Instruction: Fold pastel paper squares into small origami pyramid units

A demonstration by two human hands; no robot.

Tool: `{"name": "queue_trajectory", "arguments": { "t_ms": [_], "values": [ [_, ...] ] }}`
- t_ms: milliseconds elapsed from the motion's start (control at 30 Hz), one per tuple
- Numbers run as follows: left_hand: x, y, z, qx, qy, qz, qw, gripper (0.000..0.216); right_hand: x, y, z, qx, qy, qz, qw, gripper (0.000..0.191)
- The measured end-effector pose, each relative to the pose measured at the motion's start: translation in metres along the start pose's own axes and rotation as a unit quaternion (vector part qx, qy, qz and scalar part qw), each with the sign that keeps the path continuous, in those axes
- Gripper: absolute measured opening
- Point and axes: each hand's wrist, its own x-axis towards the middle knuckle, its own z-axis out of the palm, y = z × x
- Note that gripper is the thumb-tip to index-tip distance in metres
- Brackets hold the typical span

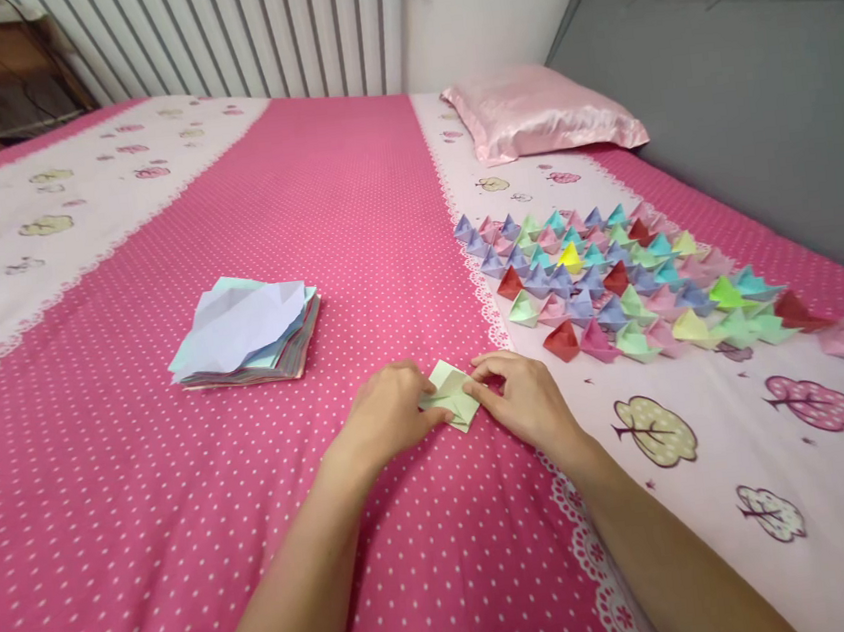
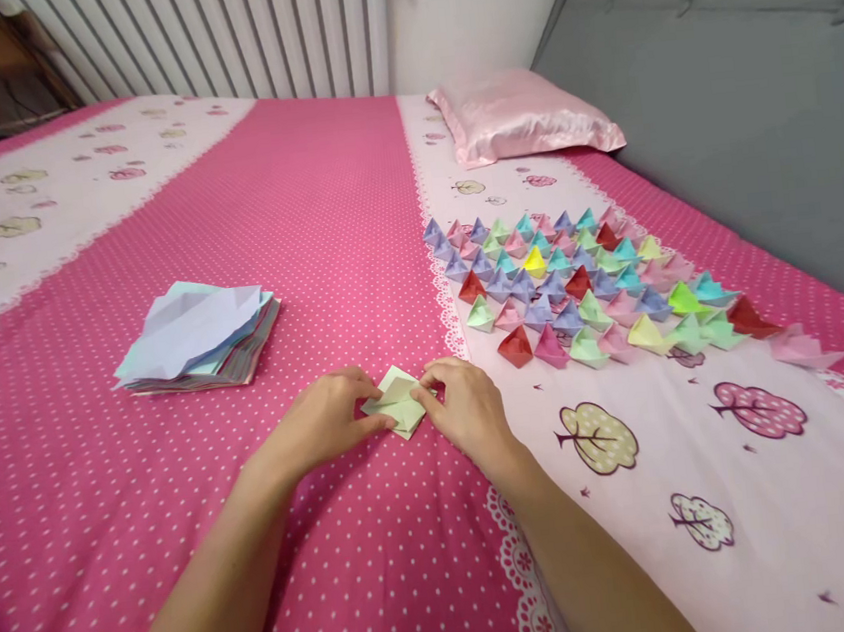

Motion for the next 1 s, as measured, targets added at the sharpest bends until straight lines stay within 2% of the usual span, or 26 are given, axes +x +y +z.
{"name": "queue_trajectory", "arguments": {
  "t_ms": [200,333,433,567,633,767,867,1000],
  "values": [
    [0.001,0.0,-0.005,-0.012,-0.01,-0.016,1.0,0.027,-0.001,-0.002,0.004,-0.007,0.005,0.024,1.0,0.011],
    [0.002,0.006,-0.001,0.043,0.008,-0.09,0.995,0.027,-0.001,-0.002,0.006,-0.004,0.013,0.019,1.0,0.012],
    [0.003,0.012,0.009,0.091,0.047,-0.129,0.986,0.025,-0.002,-0.001,0.008,-0.012,0.015,0.023,1.0,0.012],
    [0.006,0.016,0.02,0.12,0.097,-0.126,0.98,0.022,-0.003,-0.001,0.01,-0.03,0.022,0.033,0.999,0.005],
    [0.006,0.016,0.022,0.117,0.107,-0.12,0.98,0.021,-0.003,-0.002,0.01,-0.034,0.028,0.021,0.999,0.009],
    [0.007,0.016,0.024,0.086,0.076,-0.099,0.988,0.023,-0.004,-0.001,0.013,-0.029,0.028,-0.016,0.999,0.015],
    [0.008,0.015,0.027,0.057,0.057,-0.099,0.992,0.022,-0.004,0.0,0.017,-0.026,0.022,-0.009,0.999,0.015],
    [0.009,0.015,0.031,0.053,0.064,-0.107,0.991,0.019,-0.003,-0.002,0.021,-0.027,0.029,0.011,0.999,0.015]
  ]
}}
